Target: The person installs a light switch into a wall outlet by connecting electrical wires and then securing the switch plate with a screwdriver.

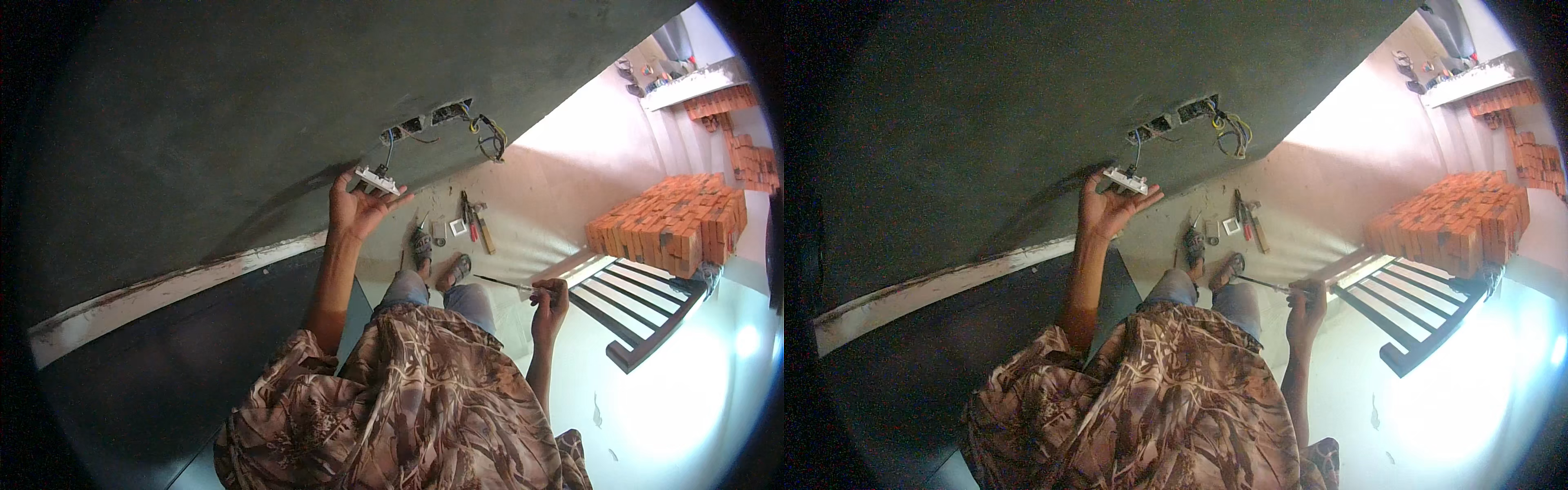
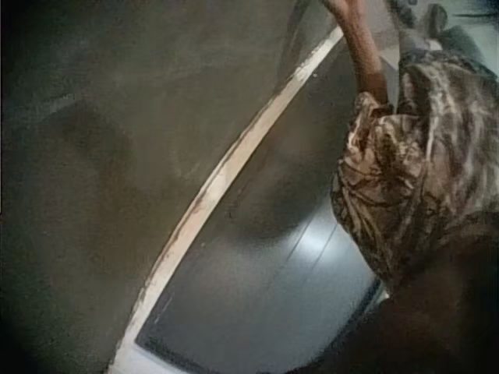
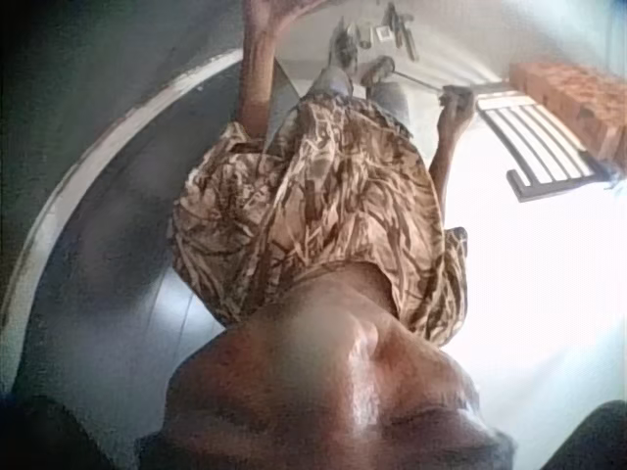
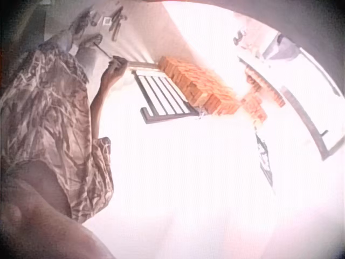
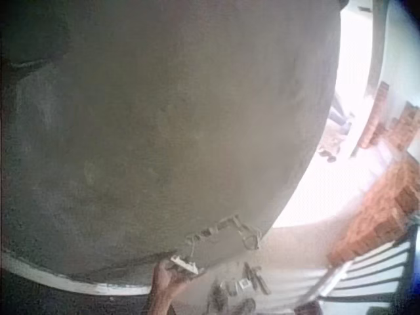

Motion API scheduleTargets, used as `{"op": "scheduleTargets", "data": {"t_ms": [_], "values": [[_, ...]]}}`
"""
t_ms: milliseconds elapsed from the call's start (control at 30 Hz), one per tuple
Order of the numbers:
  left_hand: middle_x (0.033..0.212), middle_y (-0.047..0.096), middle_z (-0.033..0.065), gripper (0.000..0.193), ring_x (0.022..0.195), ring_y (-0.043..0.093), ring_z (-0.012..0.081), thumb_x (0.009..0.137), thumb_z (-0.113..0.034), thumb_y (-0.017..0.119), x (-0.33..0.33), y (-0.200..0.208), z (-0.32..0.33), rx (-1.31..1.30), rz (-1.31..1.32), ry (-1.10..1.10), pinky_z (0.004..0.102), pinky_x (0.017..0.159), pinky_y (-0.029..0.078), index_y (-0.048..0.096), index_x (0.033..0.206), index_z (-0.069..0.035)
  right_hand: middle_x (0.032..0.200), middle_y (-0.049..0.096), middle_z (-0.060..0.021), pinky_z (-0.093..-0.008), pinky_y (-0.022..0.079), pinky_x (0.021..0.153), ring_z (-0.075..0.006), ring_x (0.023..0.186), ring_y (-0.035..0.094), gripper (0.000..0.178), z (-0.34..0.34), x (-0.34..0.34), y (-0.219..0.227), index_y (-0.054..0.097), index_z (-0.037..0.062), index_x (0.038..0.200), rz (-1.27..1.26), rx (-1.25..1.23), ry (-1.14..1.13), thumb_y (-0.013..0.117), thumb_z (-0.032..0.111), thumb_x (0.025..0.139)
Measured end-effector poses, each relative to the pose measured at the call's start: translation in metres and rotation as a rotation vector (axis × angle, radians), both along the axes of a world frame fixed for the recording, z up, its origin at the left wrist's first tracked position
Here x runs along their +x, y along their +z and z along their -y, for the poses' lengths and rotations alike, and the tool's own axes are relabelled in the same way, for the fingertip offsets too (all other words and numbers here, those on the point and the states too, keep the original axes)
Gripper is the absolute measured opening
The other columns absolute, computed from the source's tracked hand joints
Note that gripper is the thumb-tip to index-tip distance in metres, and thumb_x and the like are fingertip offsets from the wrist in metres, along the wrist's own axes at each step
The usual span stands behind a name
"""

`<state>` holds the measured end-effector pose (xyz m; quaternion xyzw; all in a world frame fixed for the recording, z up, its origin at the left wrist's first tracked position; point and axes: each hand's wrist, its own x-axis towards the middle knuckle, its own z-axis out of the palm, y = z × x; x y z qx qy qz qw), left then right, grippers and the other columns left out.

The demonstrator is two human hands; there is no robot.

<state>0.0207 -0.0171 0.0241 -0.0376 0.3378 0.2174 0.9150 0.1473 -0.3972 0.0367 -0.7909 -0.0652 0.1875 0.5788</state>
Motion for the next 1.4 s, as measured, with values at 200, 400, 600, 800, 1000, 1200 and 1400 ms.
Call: {"op": "scheduleTargets", "data": {"t_ms": [200, 400, 600, 800, 1000, 1200, 1400], "values": [[0.141, 0.021, 0.0341, 0.077, 0.136, 0.021, 0.0517, 0.091, -0.045, 0.053, 0.002, 0.009, -0.015, -0.148, -0.019, 0.038, 0.0697, 0.109, 0.023, 0.019, 0.142, 0.001, 0.086, 0.062, -0.0102, -0.0272, 0.048, 0.062, -0.0156, 0.07, 0.058, 0.02, -0.004, 0.011, -0.006, 0.062, -0.0035, 0.094, -0.054, 0.017, 0.017, 0.044, 0.005, 0.088], [0.145, 0.014, 0.0337, 0.079, 0.133, 0.027, 0.0507, 0.098, -0.052, 0.042, 0.017, -0.011, -0.012, 0.058, -0.106, 0.064, 0.0655, 0.109, 0.029, 0.006, 0.147, -0.002, 0.089, 0.064, -0.0082, -0.0281, 0.05, 0.067, -0.0151, 0.076, 0.061, 0.015, -0.05, 0.023, 0.019, 0.062, -0.003, 0.093, 0.002, 0.121, 0.19, 0.056, 0.011, 0.091], [0.136, 0.03, 0.0344, 0.068, 0.124, 0.04, 0.0499, 0.098, -0.052, 0.043, 0.014, 0.0, -0.001, 0.032, -0.144, 0.048, 0.0601, 0.108, 0.035, 0.029, 0.135, 0.002, 0.093, 0.064, -0.0096, -0.0282, 0.051, 0.074, -0.0146, 0.086, 0.062, 0.011, -0.093, 0.012, 0.066, 0.06, 0.0002, 0.091, 0.157, 0.082, 0.217, 0.06, -0.006, 0.082], [0.122, 0.047, 0.0301, 0.059, 0.122, 0.045, 0.0466, 0.097, -0.048, 0.048, -0.001, -0.001, 0.004, 0.014, -0.041, -0.02, 0.0569, 0.105, 0.04, 0.042, 0.122, 0.005, 0.093, 0.064, -0.0175, -0.0332, 0.052, 0.073, -0.0295, 0.085, 0.066, 0.017, -0.131, -0.015, 0.094, 0.059, 0.0007, 0.083, 0.45, 0.083, 0.198, 0.064, -0.012, 0.072], [0.131, 0.045, 0.0327, 0.061, 0.124, 0.045, 0.0447, 0.097, -0.048, 0.047, 0.015, 0.015, 0.009, 0.05, -0.133, -0.02, 0.053, 0.11, 0.037, 0.044, 0.121, 0.008, 0.099, 0.064, -0.0189, -0.0354, 0.053, 0.071, -0.0326, 0.085, 0.066, 0.022, -0.168, -0.029, 0.099, 0.061, 0.0006, 0.087, 0.513, 0.024, 0.294, 0.067, -0.011, 0.069], [0.139, 0.036, 0.0302, 0.077, 0.131, 0.04, 0.04, 0.096, -0.055, 0.045, 0.014, 0.017, 0.006, 0.057, -0.112, -0.055, 0.0514, 0.113, 0.034, 0.026, 0.141, 0.005, 0.104, 0.063, -0.0158, -0.0379, 0.052, 0.071, -0.0321, 0.088, 0.064, 0.028, -0.181, -0.037, 0.096, 0.063, 0.001, 0.091, 0.469, 0.023, 0.36, 0.067, -0.011, 0.066], [0.142, 0.035, 0.0299, 0.083, 0.134, 0.037, 0.0395, 0.093, -0.061, 0.042, 0.013, 0.007, 0.009, 0.036, -0.092, -0.011, 0.051, 0.114, 0.033, 0.029, 0.141, 0.005, 0.106, 0.063, -0.0164, -0.0374, 0.052, 0.072, -0.032, 0.089, 0.064, 0.028, -0.185, -0.043, 0.09, 0.062, -0.0003, 0.092, 0.488, 0.017, 0.355, 0.068, -0.011, 0.066]]}}
